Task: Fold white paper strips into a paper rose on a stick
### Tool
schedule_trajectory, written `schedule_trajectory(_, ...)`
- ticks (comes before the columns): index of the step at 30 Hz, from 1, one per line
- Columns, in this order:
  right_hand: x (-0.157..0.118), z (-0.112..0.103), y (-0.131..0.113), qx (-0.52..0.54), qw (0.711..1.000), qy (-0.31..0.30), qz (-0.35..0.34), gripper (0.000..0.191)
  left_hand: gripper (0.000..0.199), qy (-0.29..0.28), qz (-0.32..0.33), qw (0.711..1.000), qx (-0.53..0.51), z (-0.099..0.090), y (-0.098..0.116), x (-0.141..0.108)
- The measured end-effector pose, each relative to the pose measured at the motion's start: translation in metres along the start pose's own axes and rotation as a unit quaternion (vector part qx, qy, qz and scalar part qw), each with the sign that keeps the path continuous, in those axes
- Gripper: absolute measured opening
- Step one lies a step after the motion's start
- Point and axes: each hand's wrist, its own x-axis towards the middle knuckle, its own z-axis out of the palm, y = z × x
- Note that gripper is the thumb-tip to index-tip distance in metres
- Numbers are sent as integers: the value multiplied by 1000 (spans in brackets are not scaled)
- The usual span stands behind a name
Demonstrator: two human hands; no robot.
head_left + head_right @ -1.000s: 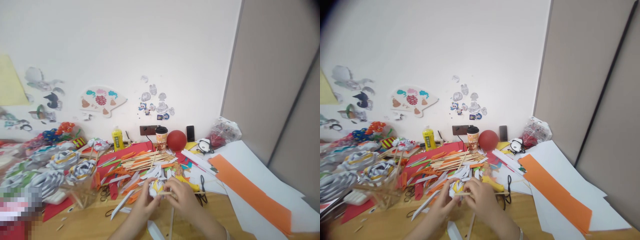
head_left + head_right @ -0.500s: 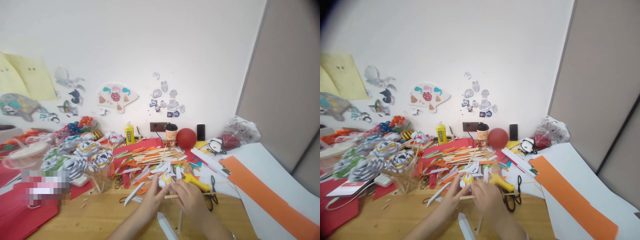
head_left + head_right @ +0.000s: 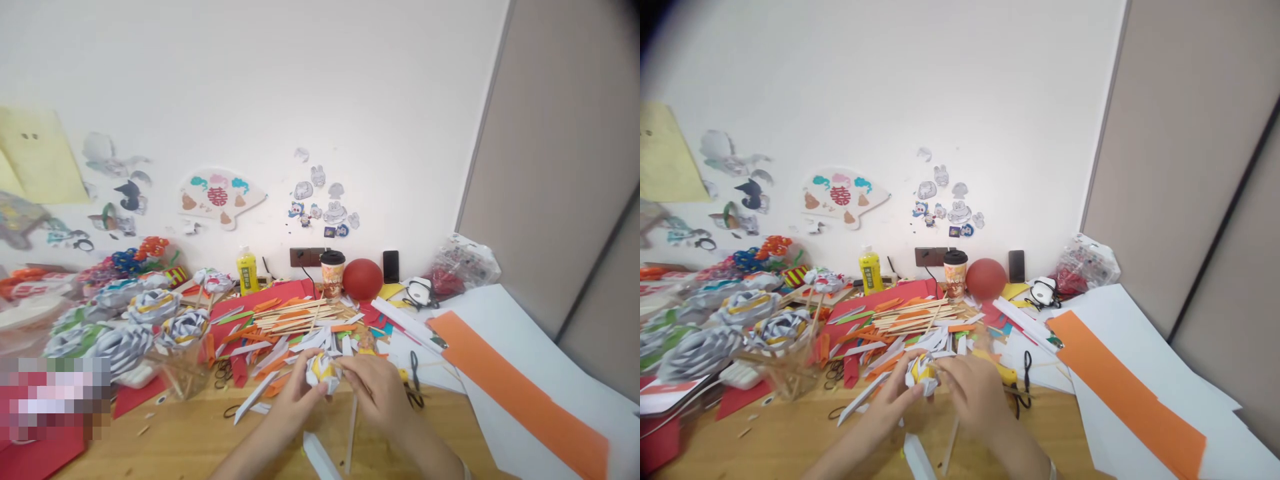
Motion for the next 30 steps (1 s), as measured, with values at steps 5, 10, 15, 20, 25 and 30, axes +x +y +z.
schedule_trajectory(5, 4, -3, -1, 45, 999, -19, 14, 24, 48, -2, -1, 1000, 31, -4, -8, 1)
schedule_trajectory(10, 6, -4, -3, 86, 992, -42, 88, 18, 43, 4, 19, 997, 77, -5, -10, 2)
schedule_trajectory(15, 5, 0, -1, 128, 971, -96, 178, 14, 43, -21, 26, 993, 110, -8, -16, 3)
schedule_trajectory(20, 4, 1, 4, 192, 947, -140, 214, 10, 44, -51, 33, 984, 167, -11, -22, 3)
schedule_trajectory(25, 7, 2, 2, 86, 972, -148, 159, 11, 54, -35, 20, 976, 213, -13, -32, 5)
schedule_trajectory(30, 4, 11, 5, 17, 983, -121, 138, 14, 38, 61, 198, 909, 363, -15, -26, 9)
